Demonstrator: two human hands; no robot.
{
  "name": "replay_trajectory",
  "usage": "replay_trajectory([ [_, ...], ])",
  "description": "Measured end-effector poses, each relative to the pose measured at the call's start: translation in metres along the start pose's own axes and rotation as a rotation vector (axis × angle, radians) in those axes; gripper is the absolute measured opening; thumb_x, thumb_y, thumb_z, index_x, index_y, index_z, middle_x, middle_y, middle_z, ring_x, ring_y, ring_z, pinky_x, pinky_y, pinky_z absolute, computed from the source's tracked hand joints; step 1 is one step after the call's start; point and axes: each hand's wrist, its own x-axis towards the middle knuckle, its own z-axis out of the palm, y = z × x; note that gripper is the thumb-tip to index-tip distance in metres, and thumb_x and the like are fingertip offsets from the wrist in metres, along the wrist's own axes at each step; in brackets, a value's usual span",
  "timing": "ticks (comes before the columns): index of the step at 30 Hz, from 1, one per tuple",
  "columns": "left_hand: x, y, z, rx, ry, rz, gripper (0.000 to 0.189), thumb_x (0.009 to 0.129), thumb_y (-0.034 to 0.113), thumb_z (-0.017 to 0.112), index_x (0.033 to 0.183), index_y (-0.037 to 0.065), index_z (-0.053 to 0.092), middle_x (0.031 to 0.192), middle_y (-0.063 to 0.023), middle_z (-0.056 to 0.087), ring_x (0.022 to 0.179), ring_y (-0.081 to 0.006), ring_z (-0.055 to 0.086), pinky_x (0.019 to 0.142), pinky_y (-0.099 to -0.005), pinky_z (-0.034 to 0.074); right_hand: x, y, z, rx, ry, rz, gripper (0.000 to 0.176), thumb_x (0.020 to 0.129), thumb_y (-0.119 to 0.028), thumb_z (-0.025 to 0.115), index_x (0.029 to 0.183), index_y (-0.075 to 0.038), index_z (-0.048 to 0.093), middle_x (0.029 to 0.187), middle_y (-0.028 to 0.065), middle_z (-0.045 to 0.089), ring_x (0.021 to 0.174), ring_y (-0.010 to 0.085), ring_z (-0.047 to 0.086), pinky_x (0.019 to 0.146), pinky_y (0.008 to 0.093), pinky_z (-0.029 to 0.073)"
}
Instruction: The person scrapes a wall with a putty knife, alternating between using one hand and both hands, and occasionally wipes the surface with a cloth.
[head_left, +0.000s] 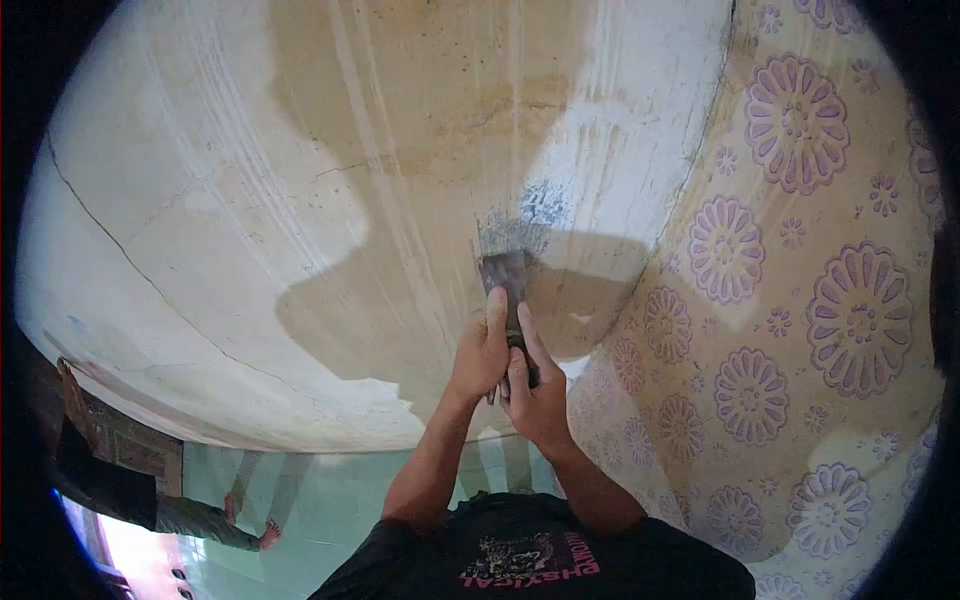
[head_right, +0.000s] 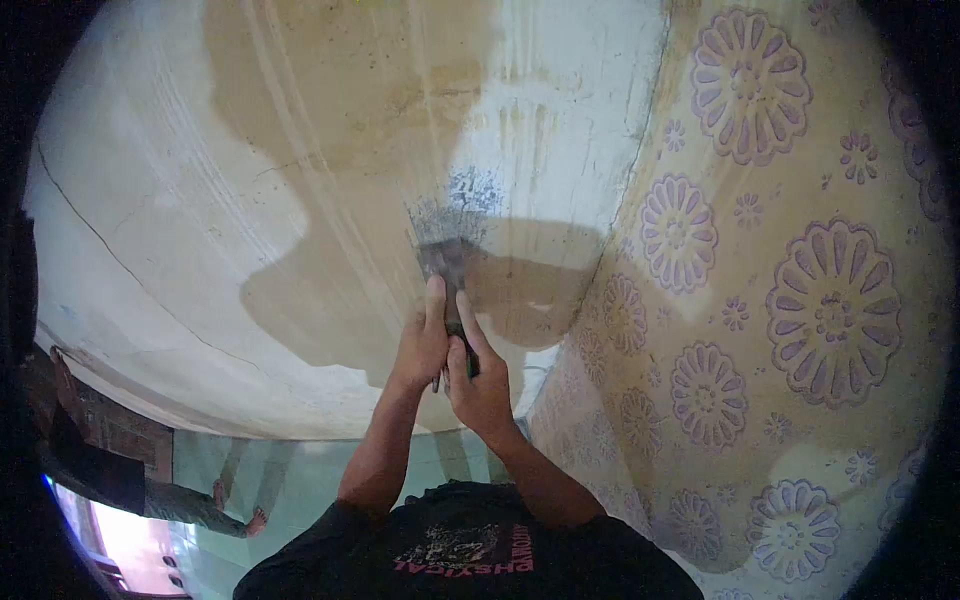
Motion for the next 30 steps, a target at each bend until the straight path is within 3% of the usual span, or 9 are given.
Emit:
replay_trajectory([
  [5, -0.002, 0.010, -0.005, 0.038, -0.043, -0.178, 0.066, 0.106, 0.051, 0.031, 0.083, -0.003, 0.061, 0.062, -0.0044, 0.056, 0.059, -0.0130, 0.052, 0.053, -0.0336, 0.045, -0.002, -0.015, 0.000, 0.096, -0.011, 0.090, 0.053, 0.104, -0.014, 0.043, 0.155, -0.010, 0.030, 0.074, -0.0002, 0.055, 0.059, 0.0056, 0.046, 0.054, 0.0232, 0.043],
  [15, -0.003, 0.018, -0.002, 0.055, -0.008, -0.211, 0.069, 0.106, 0.052, 0.032, 0.093, -0.007, 0.066, 0.070, -0.0079, 0.062, 0.070, -0.0160, 0.057, 0.064, -0.0367, 0.048, 0.001, -0.016, -0.001, 0.070, -0.019, 0.070, 0.053, 0.104, -0.014, 0.044, 0.155, -0.009, 0.031, 0.077, 0.0000, 0.055, 0.058, 0.0057, 0.046, 0.052, 0.0225, 0.042],
  [17, -0.002, 0.017, 0.003, 0.054, 0.092, -0.066, 0.069, 0.106, 0.052, 0.032, 0.088, -0.007, 0.064, 0.071, -0.0072, 0.061, 0.071, -0.0149, 0.057, 0.065, -0.0363, 0.048, 0.010, -0.017, -0.003, 0.057, -0.024, 0.022, 0.053, 0.104, -0.014, 0.044, 0.155, -0.009, 0.031, 0.076, -0.0001, 0.055, 0.058, 0.0055, 0.046, 0.052, 0.0227, 0.042],
  [21, 0.006, 0.024, -0.007, 0.000, -0.028, -0.200, 0.068, 0.106, 0.051, 0.032, 0.083, -0.006, 0.061, 0.071, -0.0070, 0.059, 0.072, -0.0140, 0.055, 0.066, -0.0364, 0.047, 0.012, -0.029, -0.003, 0.092, -0.044, 0.060, 0.053, 0.103, -0.011, 0.044, 0.154, -0.008, 0.031, 0.076, -0.0007, 0.054, 0.058, 0.0047, 0.046, 0.052, 0.0230, 0.043],
  [24, 0.005, 0.009, -0.003, -0.006, -0.013, -0.168, 0.067, 0.106, 0.050, 0.032, 0.080, -0.005, 0.057, 0.069, -0.0072, 0.056, 0.070, -0.0142, 0.052, 0.064, -0.0373, 0.045, 0.005, -0.017, -0.003, 0.064, -0.034, 0.077, 0.052, 0.103, -0.010, 0.044, 0.154, -0.008, 0.031, 0.076, -0.0010, 0.054, 0.058, 0.0047, 0.046, 0.052, 0.0227, 0.042],
  [26, 0.010, 0.000, 0.001, -0.008, 0.016, -0.004, 0.069, 0.107, 0.051, 0.030, 0.079, -0.006, 0.059, 0.066, -0.0082, 0.056, 0.068, -0.0153, 0.051, 0.063, -0.0375, 0.046, 0.014, -0.017, -0.005, 0.062, -0.033, 0.025, 0.052, 0.104, -0.013, 0.044, 0.154, -0.009, 0.032, 0.078, 0.0014, 0.056, 0.058, 0.0058, 0.046, 0.054, 0.0238, 0.044],
  [30, 0.008, 0.028, -0.005, 0.045, -0.015, -0.142, 0.068, 0.107, 0.050, 0.030, 0.085, -0.006, 0.061, 0.068, -0.0092, 0.057, 0.071, -0.0151, 0.052, 0.066, -0.0362, 0.046, 0.020, -0.030, -0.005, 0.073, -0.027, 0.003, 0.052, 0.104, -0.016, 0.045, 0.154, -0.008, 0.033, 0.079, 0.0032, 0.058, 0.058, 0.0070, 0.047, 0.055, 0.0252, 0.045],
])
